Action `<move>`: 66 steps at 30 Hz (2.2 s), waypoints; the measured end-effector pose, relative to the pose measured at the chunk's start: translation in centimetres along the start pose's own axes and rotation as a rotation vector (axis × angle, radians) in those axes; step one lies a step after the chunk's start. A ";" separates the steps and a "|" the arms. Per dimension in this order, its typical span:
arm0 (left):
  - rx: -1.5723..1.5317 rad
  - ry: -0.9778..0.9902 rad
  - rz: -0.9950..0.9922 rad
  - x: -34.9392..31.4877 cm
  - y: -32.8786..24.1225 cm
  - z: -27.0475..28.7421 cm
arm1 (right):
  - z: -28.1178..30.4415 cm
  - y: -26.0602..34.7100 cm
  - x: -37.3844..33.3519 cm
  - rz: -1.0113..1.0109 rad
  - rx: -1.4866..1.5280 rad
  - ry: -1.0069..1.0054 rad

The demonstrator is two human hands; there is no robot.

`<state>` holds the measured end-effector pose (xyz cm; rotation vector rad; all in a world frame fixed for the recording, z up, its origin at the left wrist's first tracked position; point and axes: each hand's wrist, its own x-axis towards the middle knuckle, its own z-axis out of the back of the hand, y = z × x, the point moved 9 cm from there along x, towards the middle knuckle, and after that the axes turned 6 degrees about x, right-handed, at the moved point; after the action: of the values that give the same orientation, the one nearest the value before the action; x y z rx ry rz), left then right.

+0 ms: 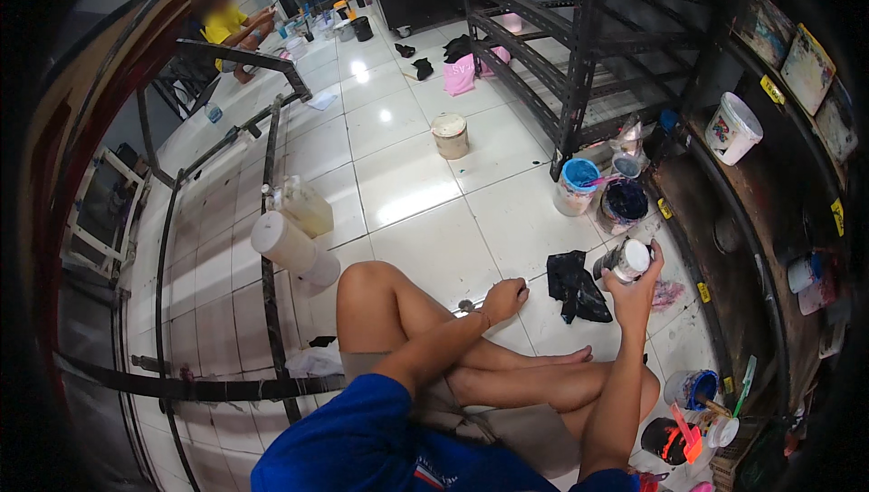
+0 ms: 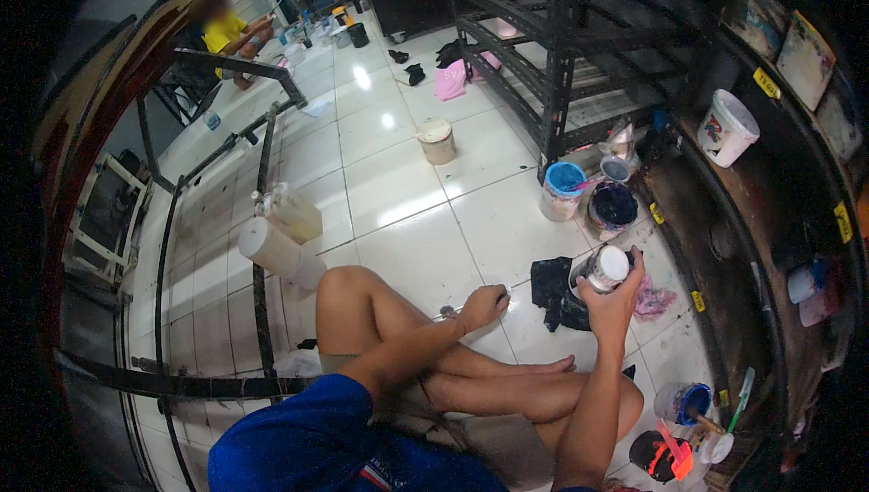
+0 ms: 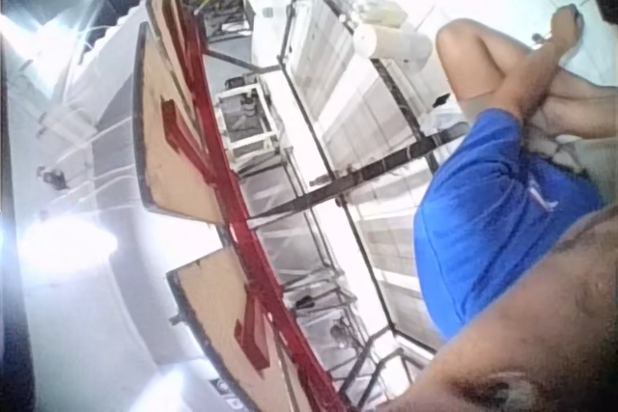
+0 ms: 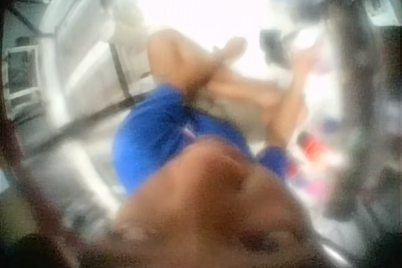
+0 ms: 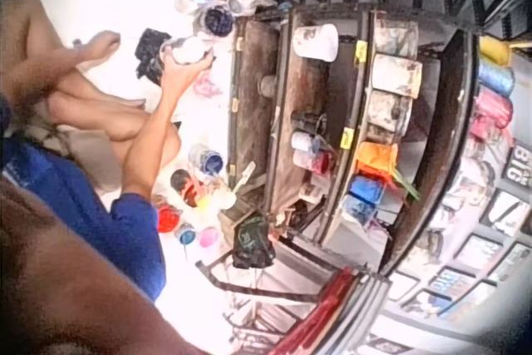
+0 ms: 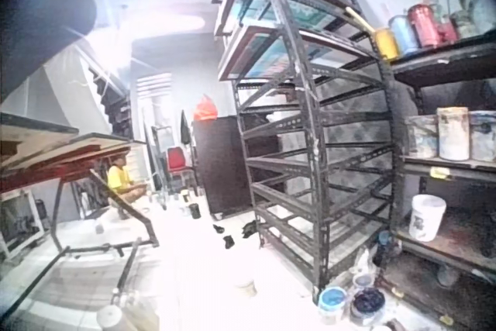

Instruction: The person wipes various plastic containers and jars with a cloth, cleaning off paint residue and other marks. The person handles each container individually, wiping the sides and bottoms before placing them back or setting them aside.

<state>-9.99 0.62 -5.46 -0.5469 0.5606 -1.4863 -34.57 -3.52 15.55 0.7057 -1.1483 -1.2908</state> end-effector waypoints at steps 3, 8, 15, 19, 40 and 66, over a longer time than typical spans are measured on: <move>-0.011 -0.005 -0.001 -0.2 -0.4 0.5 | -0.2 0.2 -0.1 0.027 -0.030 0.002; -0.009 -0.004 -0.008 -0.3 -0.5 0.5 | -0.5 0.1 -0.2 0.019 -0.041 0.004; 0.010 -0.022 -0.031 -0.3 -0.5 0.3 | -0.4 -0.2 -0.2 0.041 -0.005 0.005; 0.000 -0.031 -0.034 -0.3 -0.1 0.1 | -0.3 -0.1 -0.1 0.025 0.019 0.005; 0.009 -0.007 -0.009 -0.3 -0.1 0.1 | 0.0 0.4 -0.2 0.004 0.001 0.000; -0.492 0.082 0.153 1.5 -0.6 0.2 | -0.8 -0.8 0.4 -0.122 0.450 0.100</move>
<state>-10.31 -0.86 -4.94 -0.8056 1.0227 -1.2279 -34.15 -4.24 14.62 1.1732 -1.3450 -1.0894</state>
